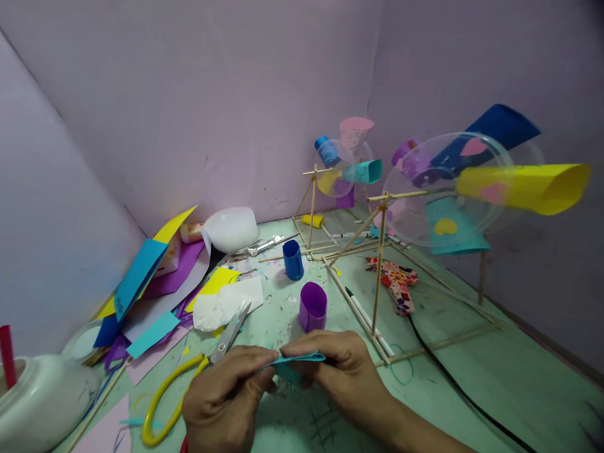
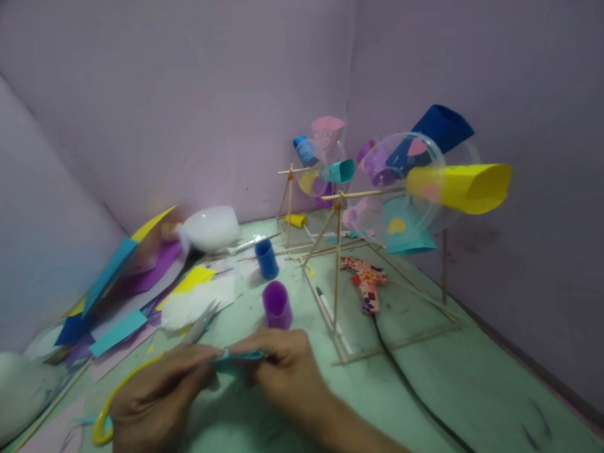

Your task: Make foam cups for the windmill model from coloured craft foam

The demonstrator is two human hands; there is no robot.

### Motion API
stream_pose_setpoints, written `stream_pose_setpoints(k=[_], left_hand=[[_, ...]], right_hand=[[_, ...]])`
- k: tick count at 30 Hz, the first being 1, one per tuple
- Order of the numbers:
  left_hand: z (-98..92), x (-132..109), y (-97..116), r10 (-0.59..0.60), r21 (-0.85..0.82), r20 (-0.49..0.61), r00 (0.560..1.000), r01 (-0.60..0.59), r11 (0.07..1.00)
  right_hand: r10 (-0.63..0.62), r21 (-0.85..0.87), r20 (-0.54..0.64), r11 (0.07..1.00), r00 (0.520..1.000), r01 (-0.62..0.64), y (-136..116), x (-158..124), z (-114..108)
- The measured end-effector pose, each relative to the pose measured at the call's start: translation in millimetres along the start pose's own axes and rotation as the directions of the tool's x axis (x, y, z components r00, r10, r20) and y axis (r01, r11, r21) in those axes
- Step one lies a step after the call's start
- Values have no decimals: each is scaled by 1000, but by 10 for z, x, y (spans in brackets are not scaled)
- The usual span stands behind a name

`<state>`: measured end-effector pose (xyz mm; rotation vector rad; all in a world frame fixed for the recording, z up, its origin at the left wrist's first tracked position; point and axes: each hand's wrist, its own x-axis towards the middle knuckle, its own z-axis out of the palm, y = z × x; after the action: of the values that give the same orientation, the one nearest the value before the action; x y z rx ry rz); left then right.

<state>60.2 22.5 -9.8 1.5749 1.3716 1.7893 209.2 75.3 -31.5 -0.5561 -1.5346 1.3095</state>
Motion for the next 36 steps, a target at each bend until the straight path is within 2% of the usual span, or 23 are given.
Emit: stream_pose_setpoints(k=[3, 6, 9, 12, 14, 16, 18, 22, 26, 32, 36], left_hand=[[-1, 19, -33, -121, 127, 18, 992, 118, 985], [13, 17, -93, -226, 292, 139, 964, 178, 940], [58, -22, -123, -369, 375, 246, 896, 263, 889], [96, -38, -96, -478, 395, 323, 817, 342, 853], [96, -16, -73, -481, 379, 349, 804, 348, 857], [74, 18, -73, -452, 343, 369, 812, 333, 878], [41, 43, -105, -411, 311, 400, 819, 300, 902], [-6, 41, -198, -385, 341, 402, 831, 254, 905], [-11, 47, -196, -400, 390, 399, 825, 242, 888], [-37, 104, -97, -347, 363, 476, 808, 179, 914], [-36, 121, -64, -346, 365, 471, 811, 177, 914]], right_hand=[[-2, -27, -75, 1000, 997, -1, -21, 14, -5], [125, 19, -84, 992, 989, -124, -52, 25, 7], [212, 34, -18, 977, 977, -212, -75, 19, 36], [166, -33, 77, 986, 983, -164, -102, -1, 64], [150, -77, 156, 987, 976, -139, -130, -12, 65], [167, -131, 222, 981, 961, -141, -160, -13, 38], [163, -228, 234, 968, 959, -109, -185, -2, -20], [-21, -443, 186, 890, 982, 103, -224, 41, -169], [-129, -530, 250, 811, 960, 247, -263, 66, -235], [-175, -670, 259, 676, 950, 307, -277, 75, -243], [-180, -707, 251, 636, 951, 307, -263, 69, -248]])
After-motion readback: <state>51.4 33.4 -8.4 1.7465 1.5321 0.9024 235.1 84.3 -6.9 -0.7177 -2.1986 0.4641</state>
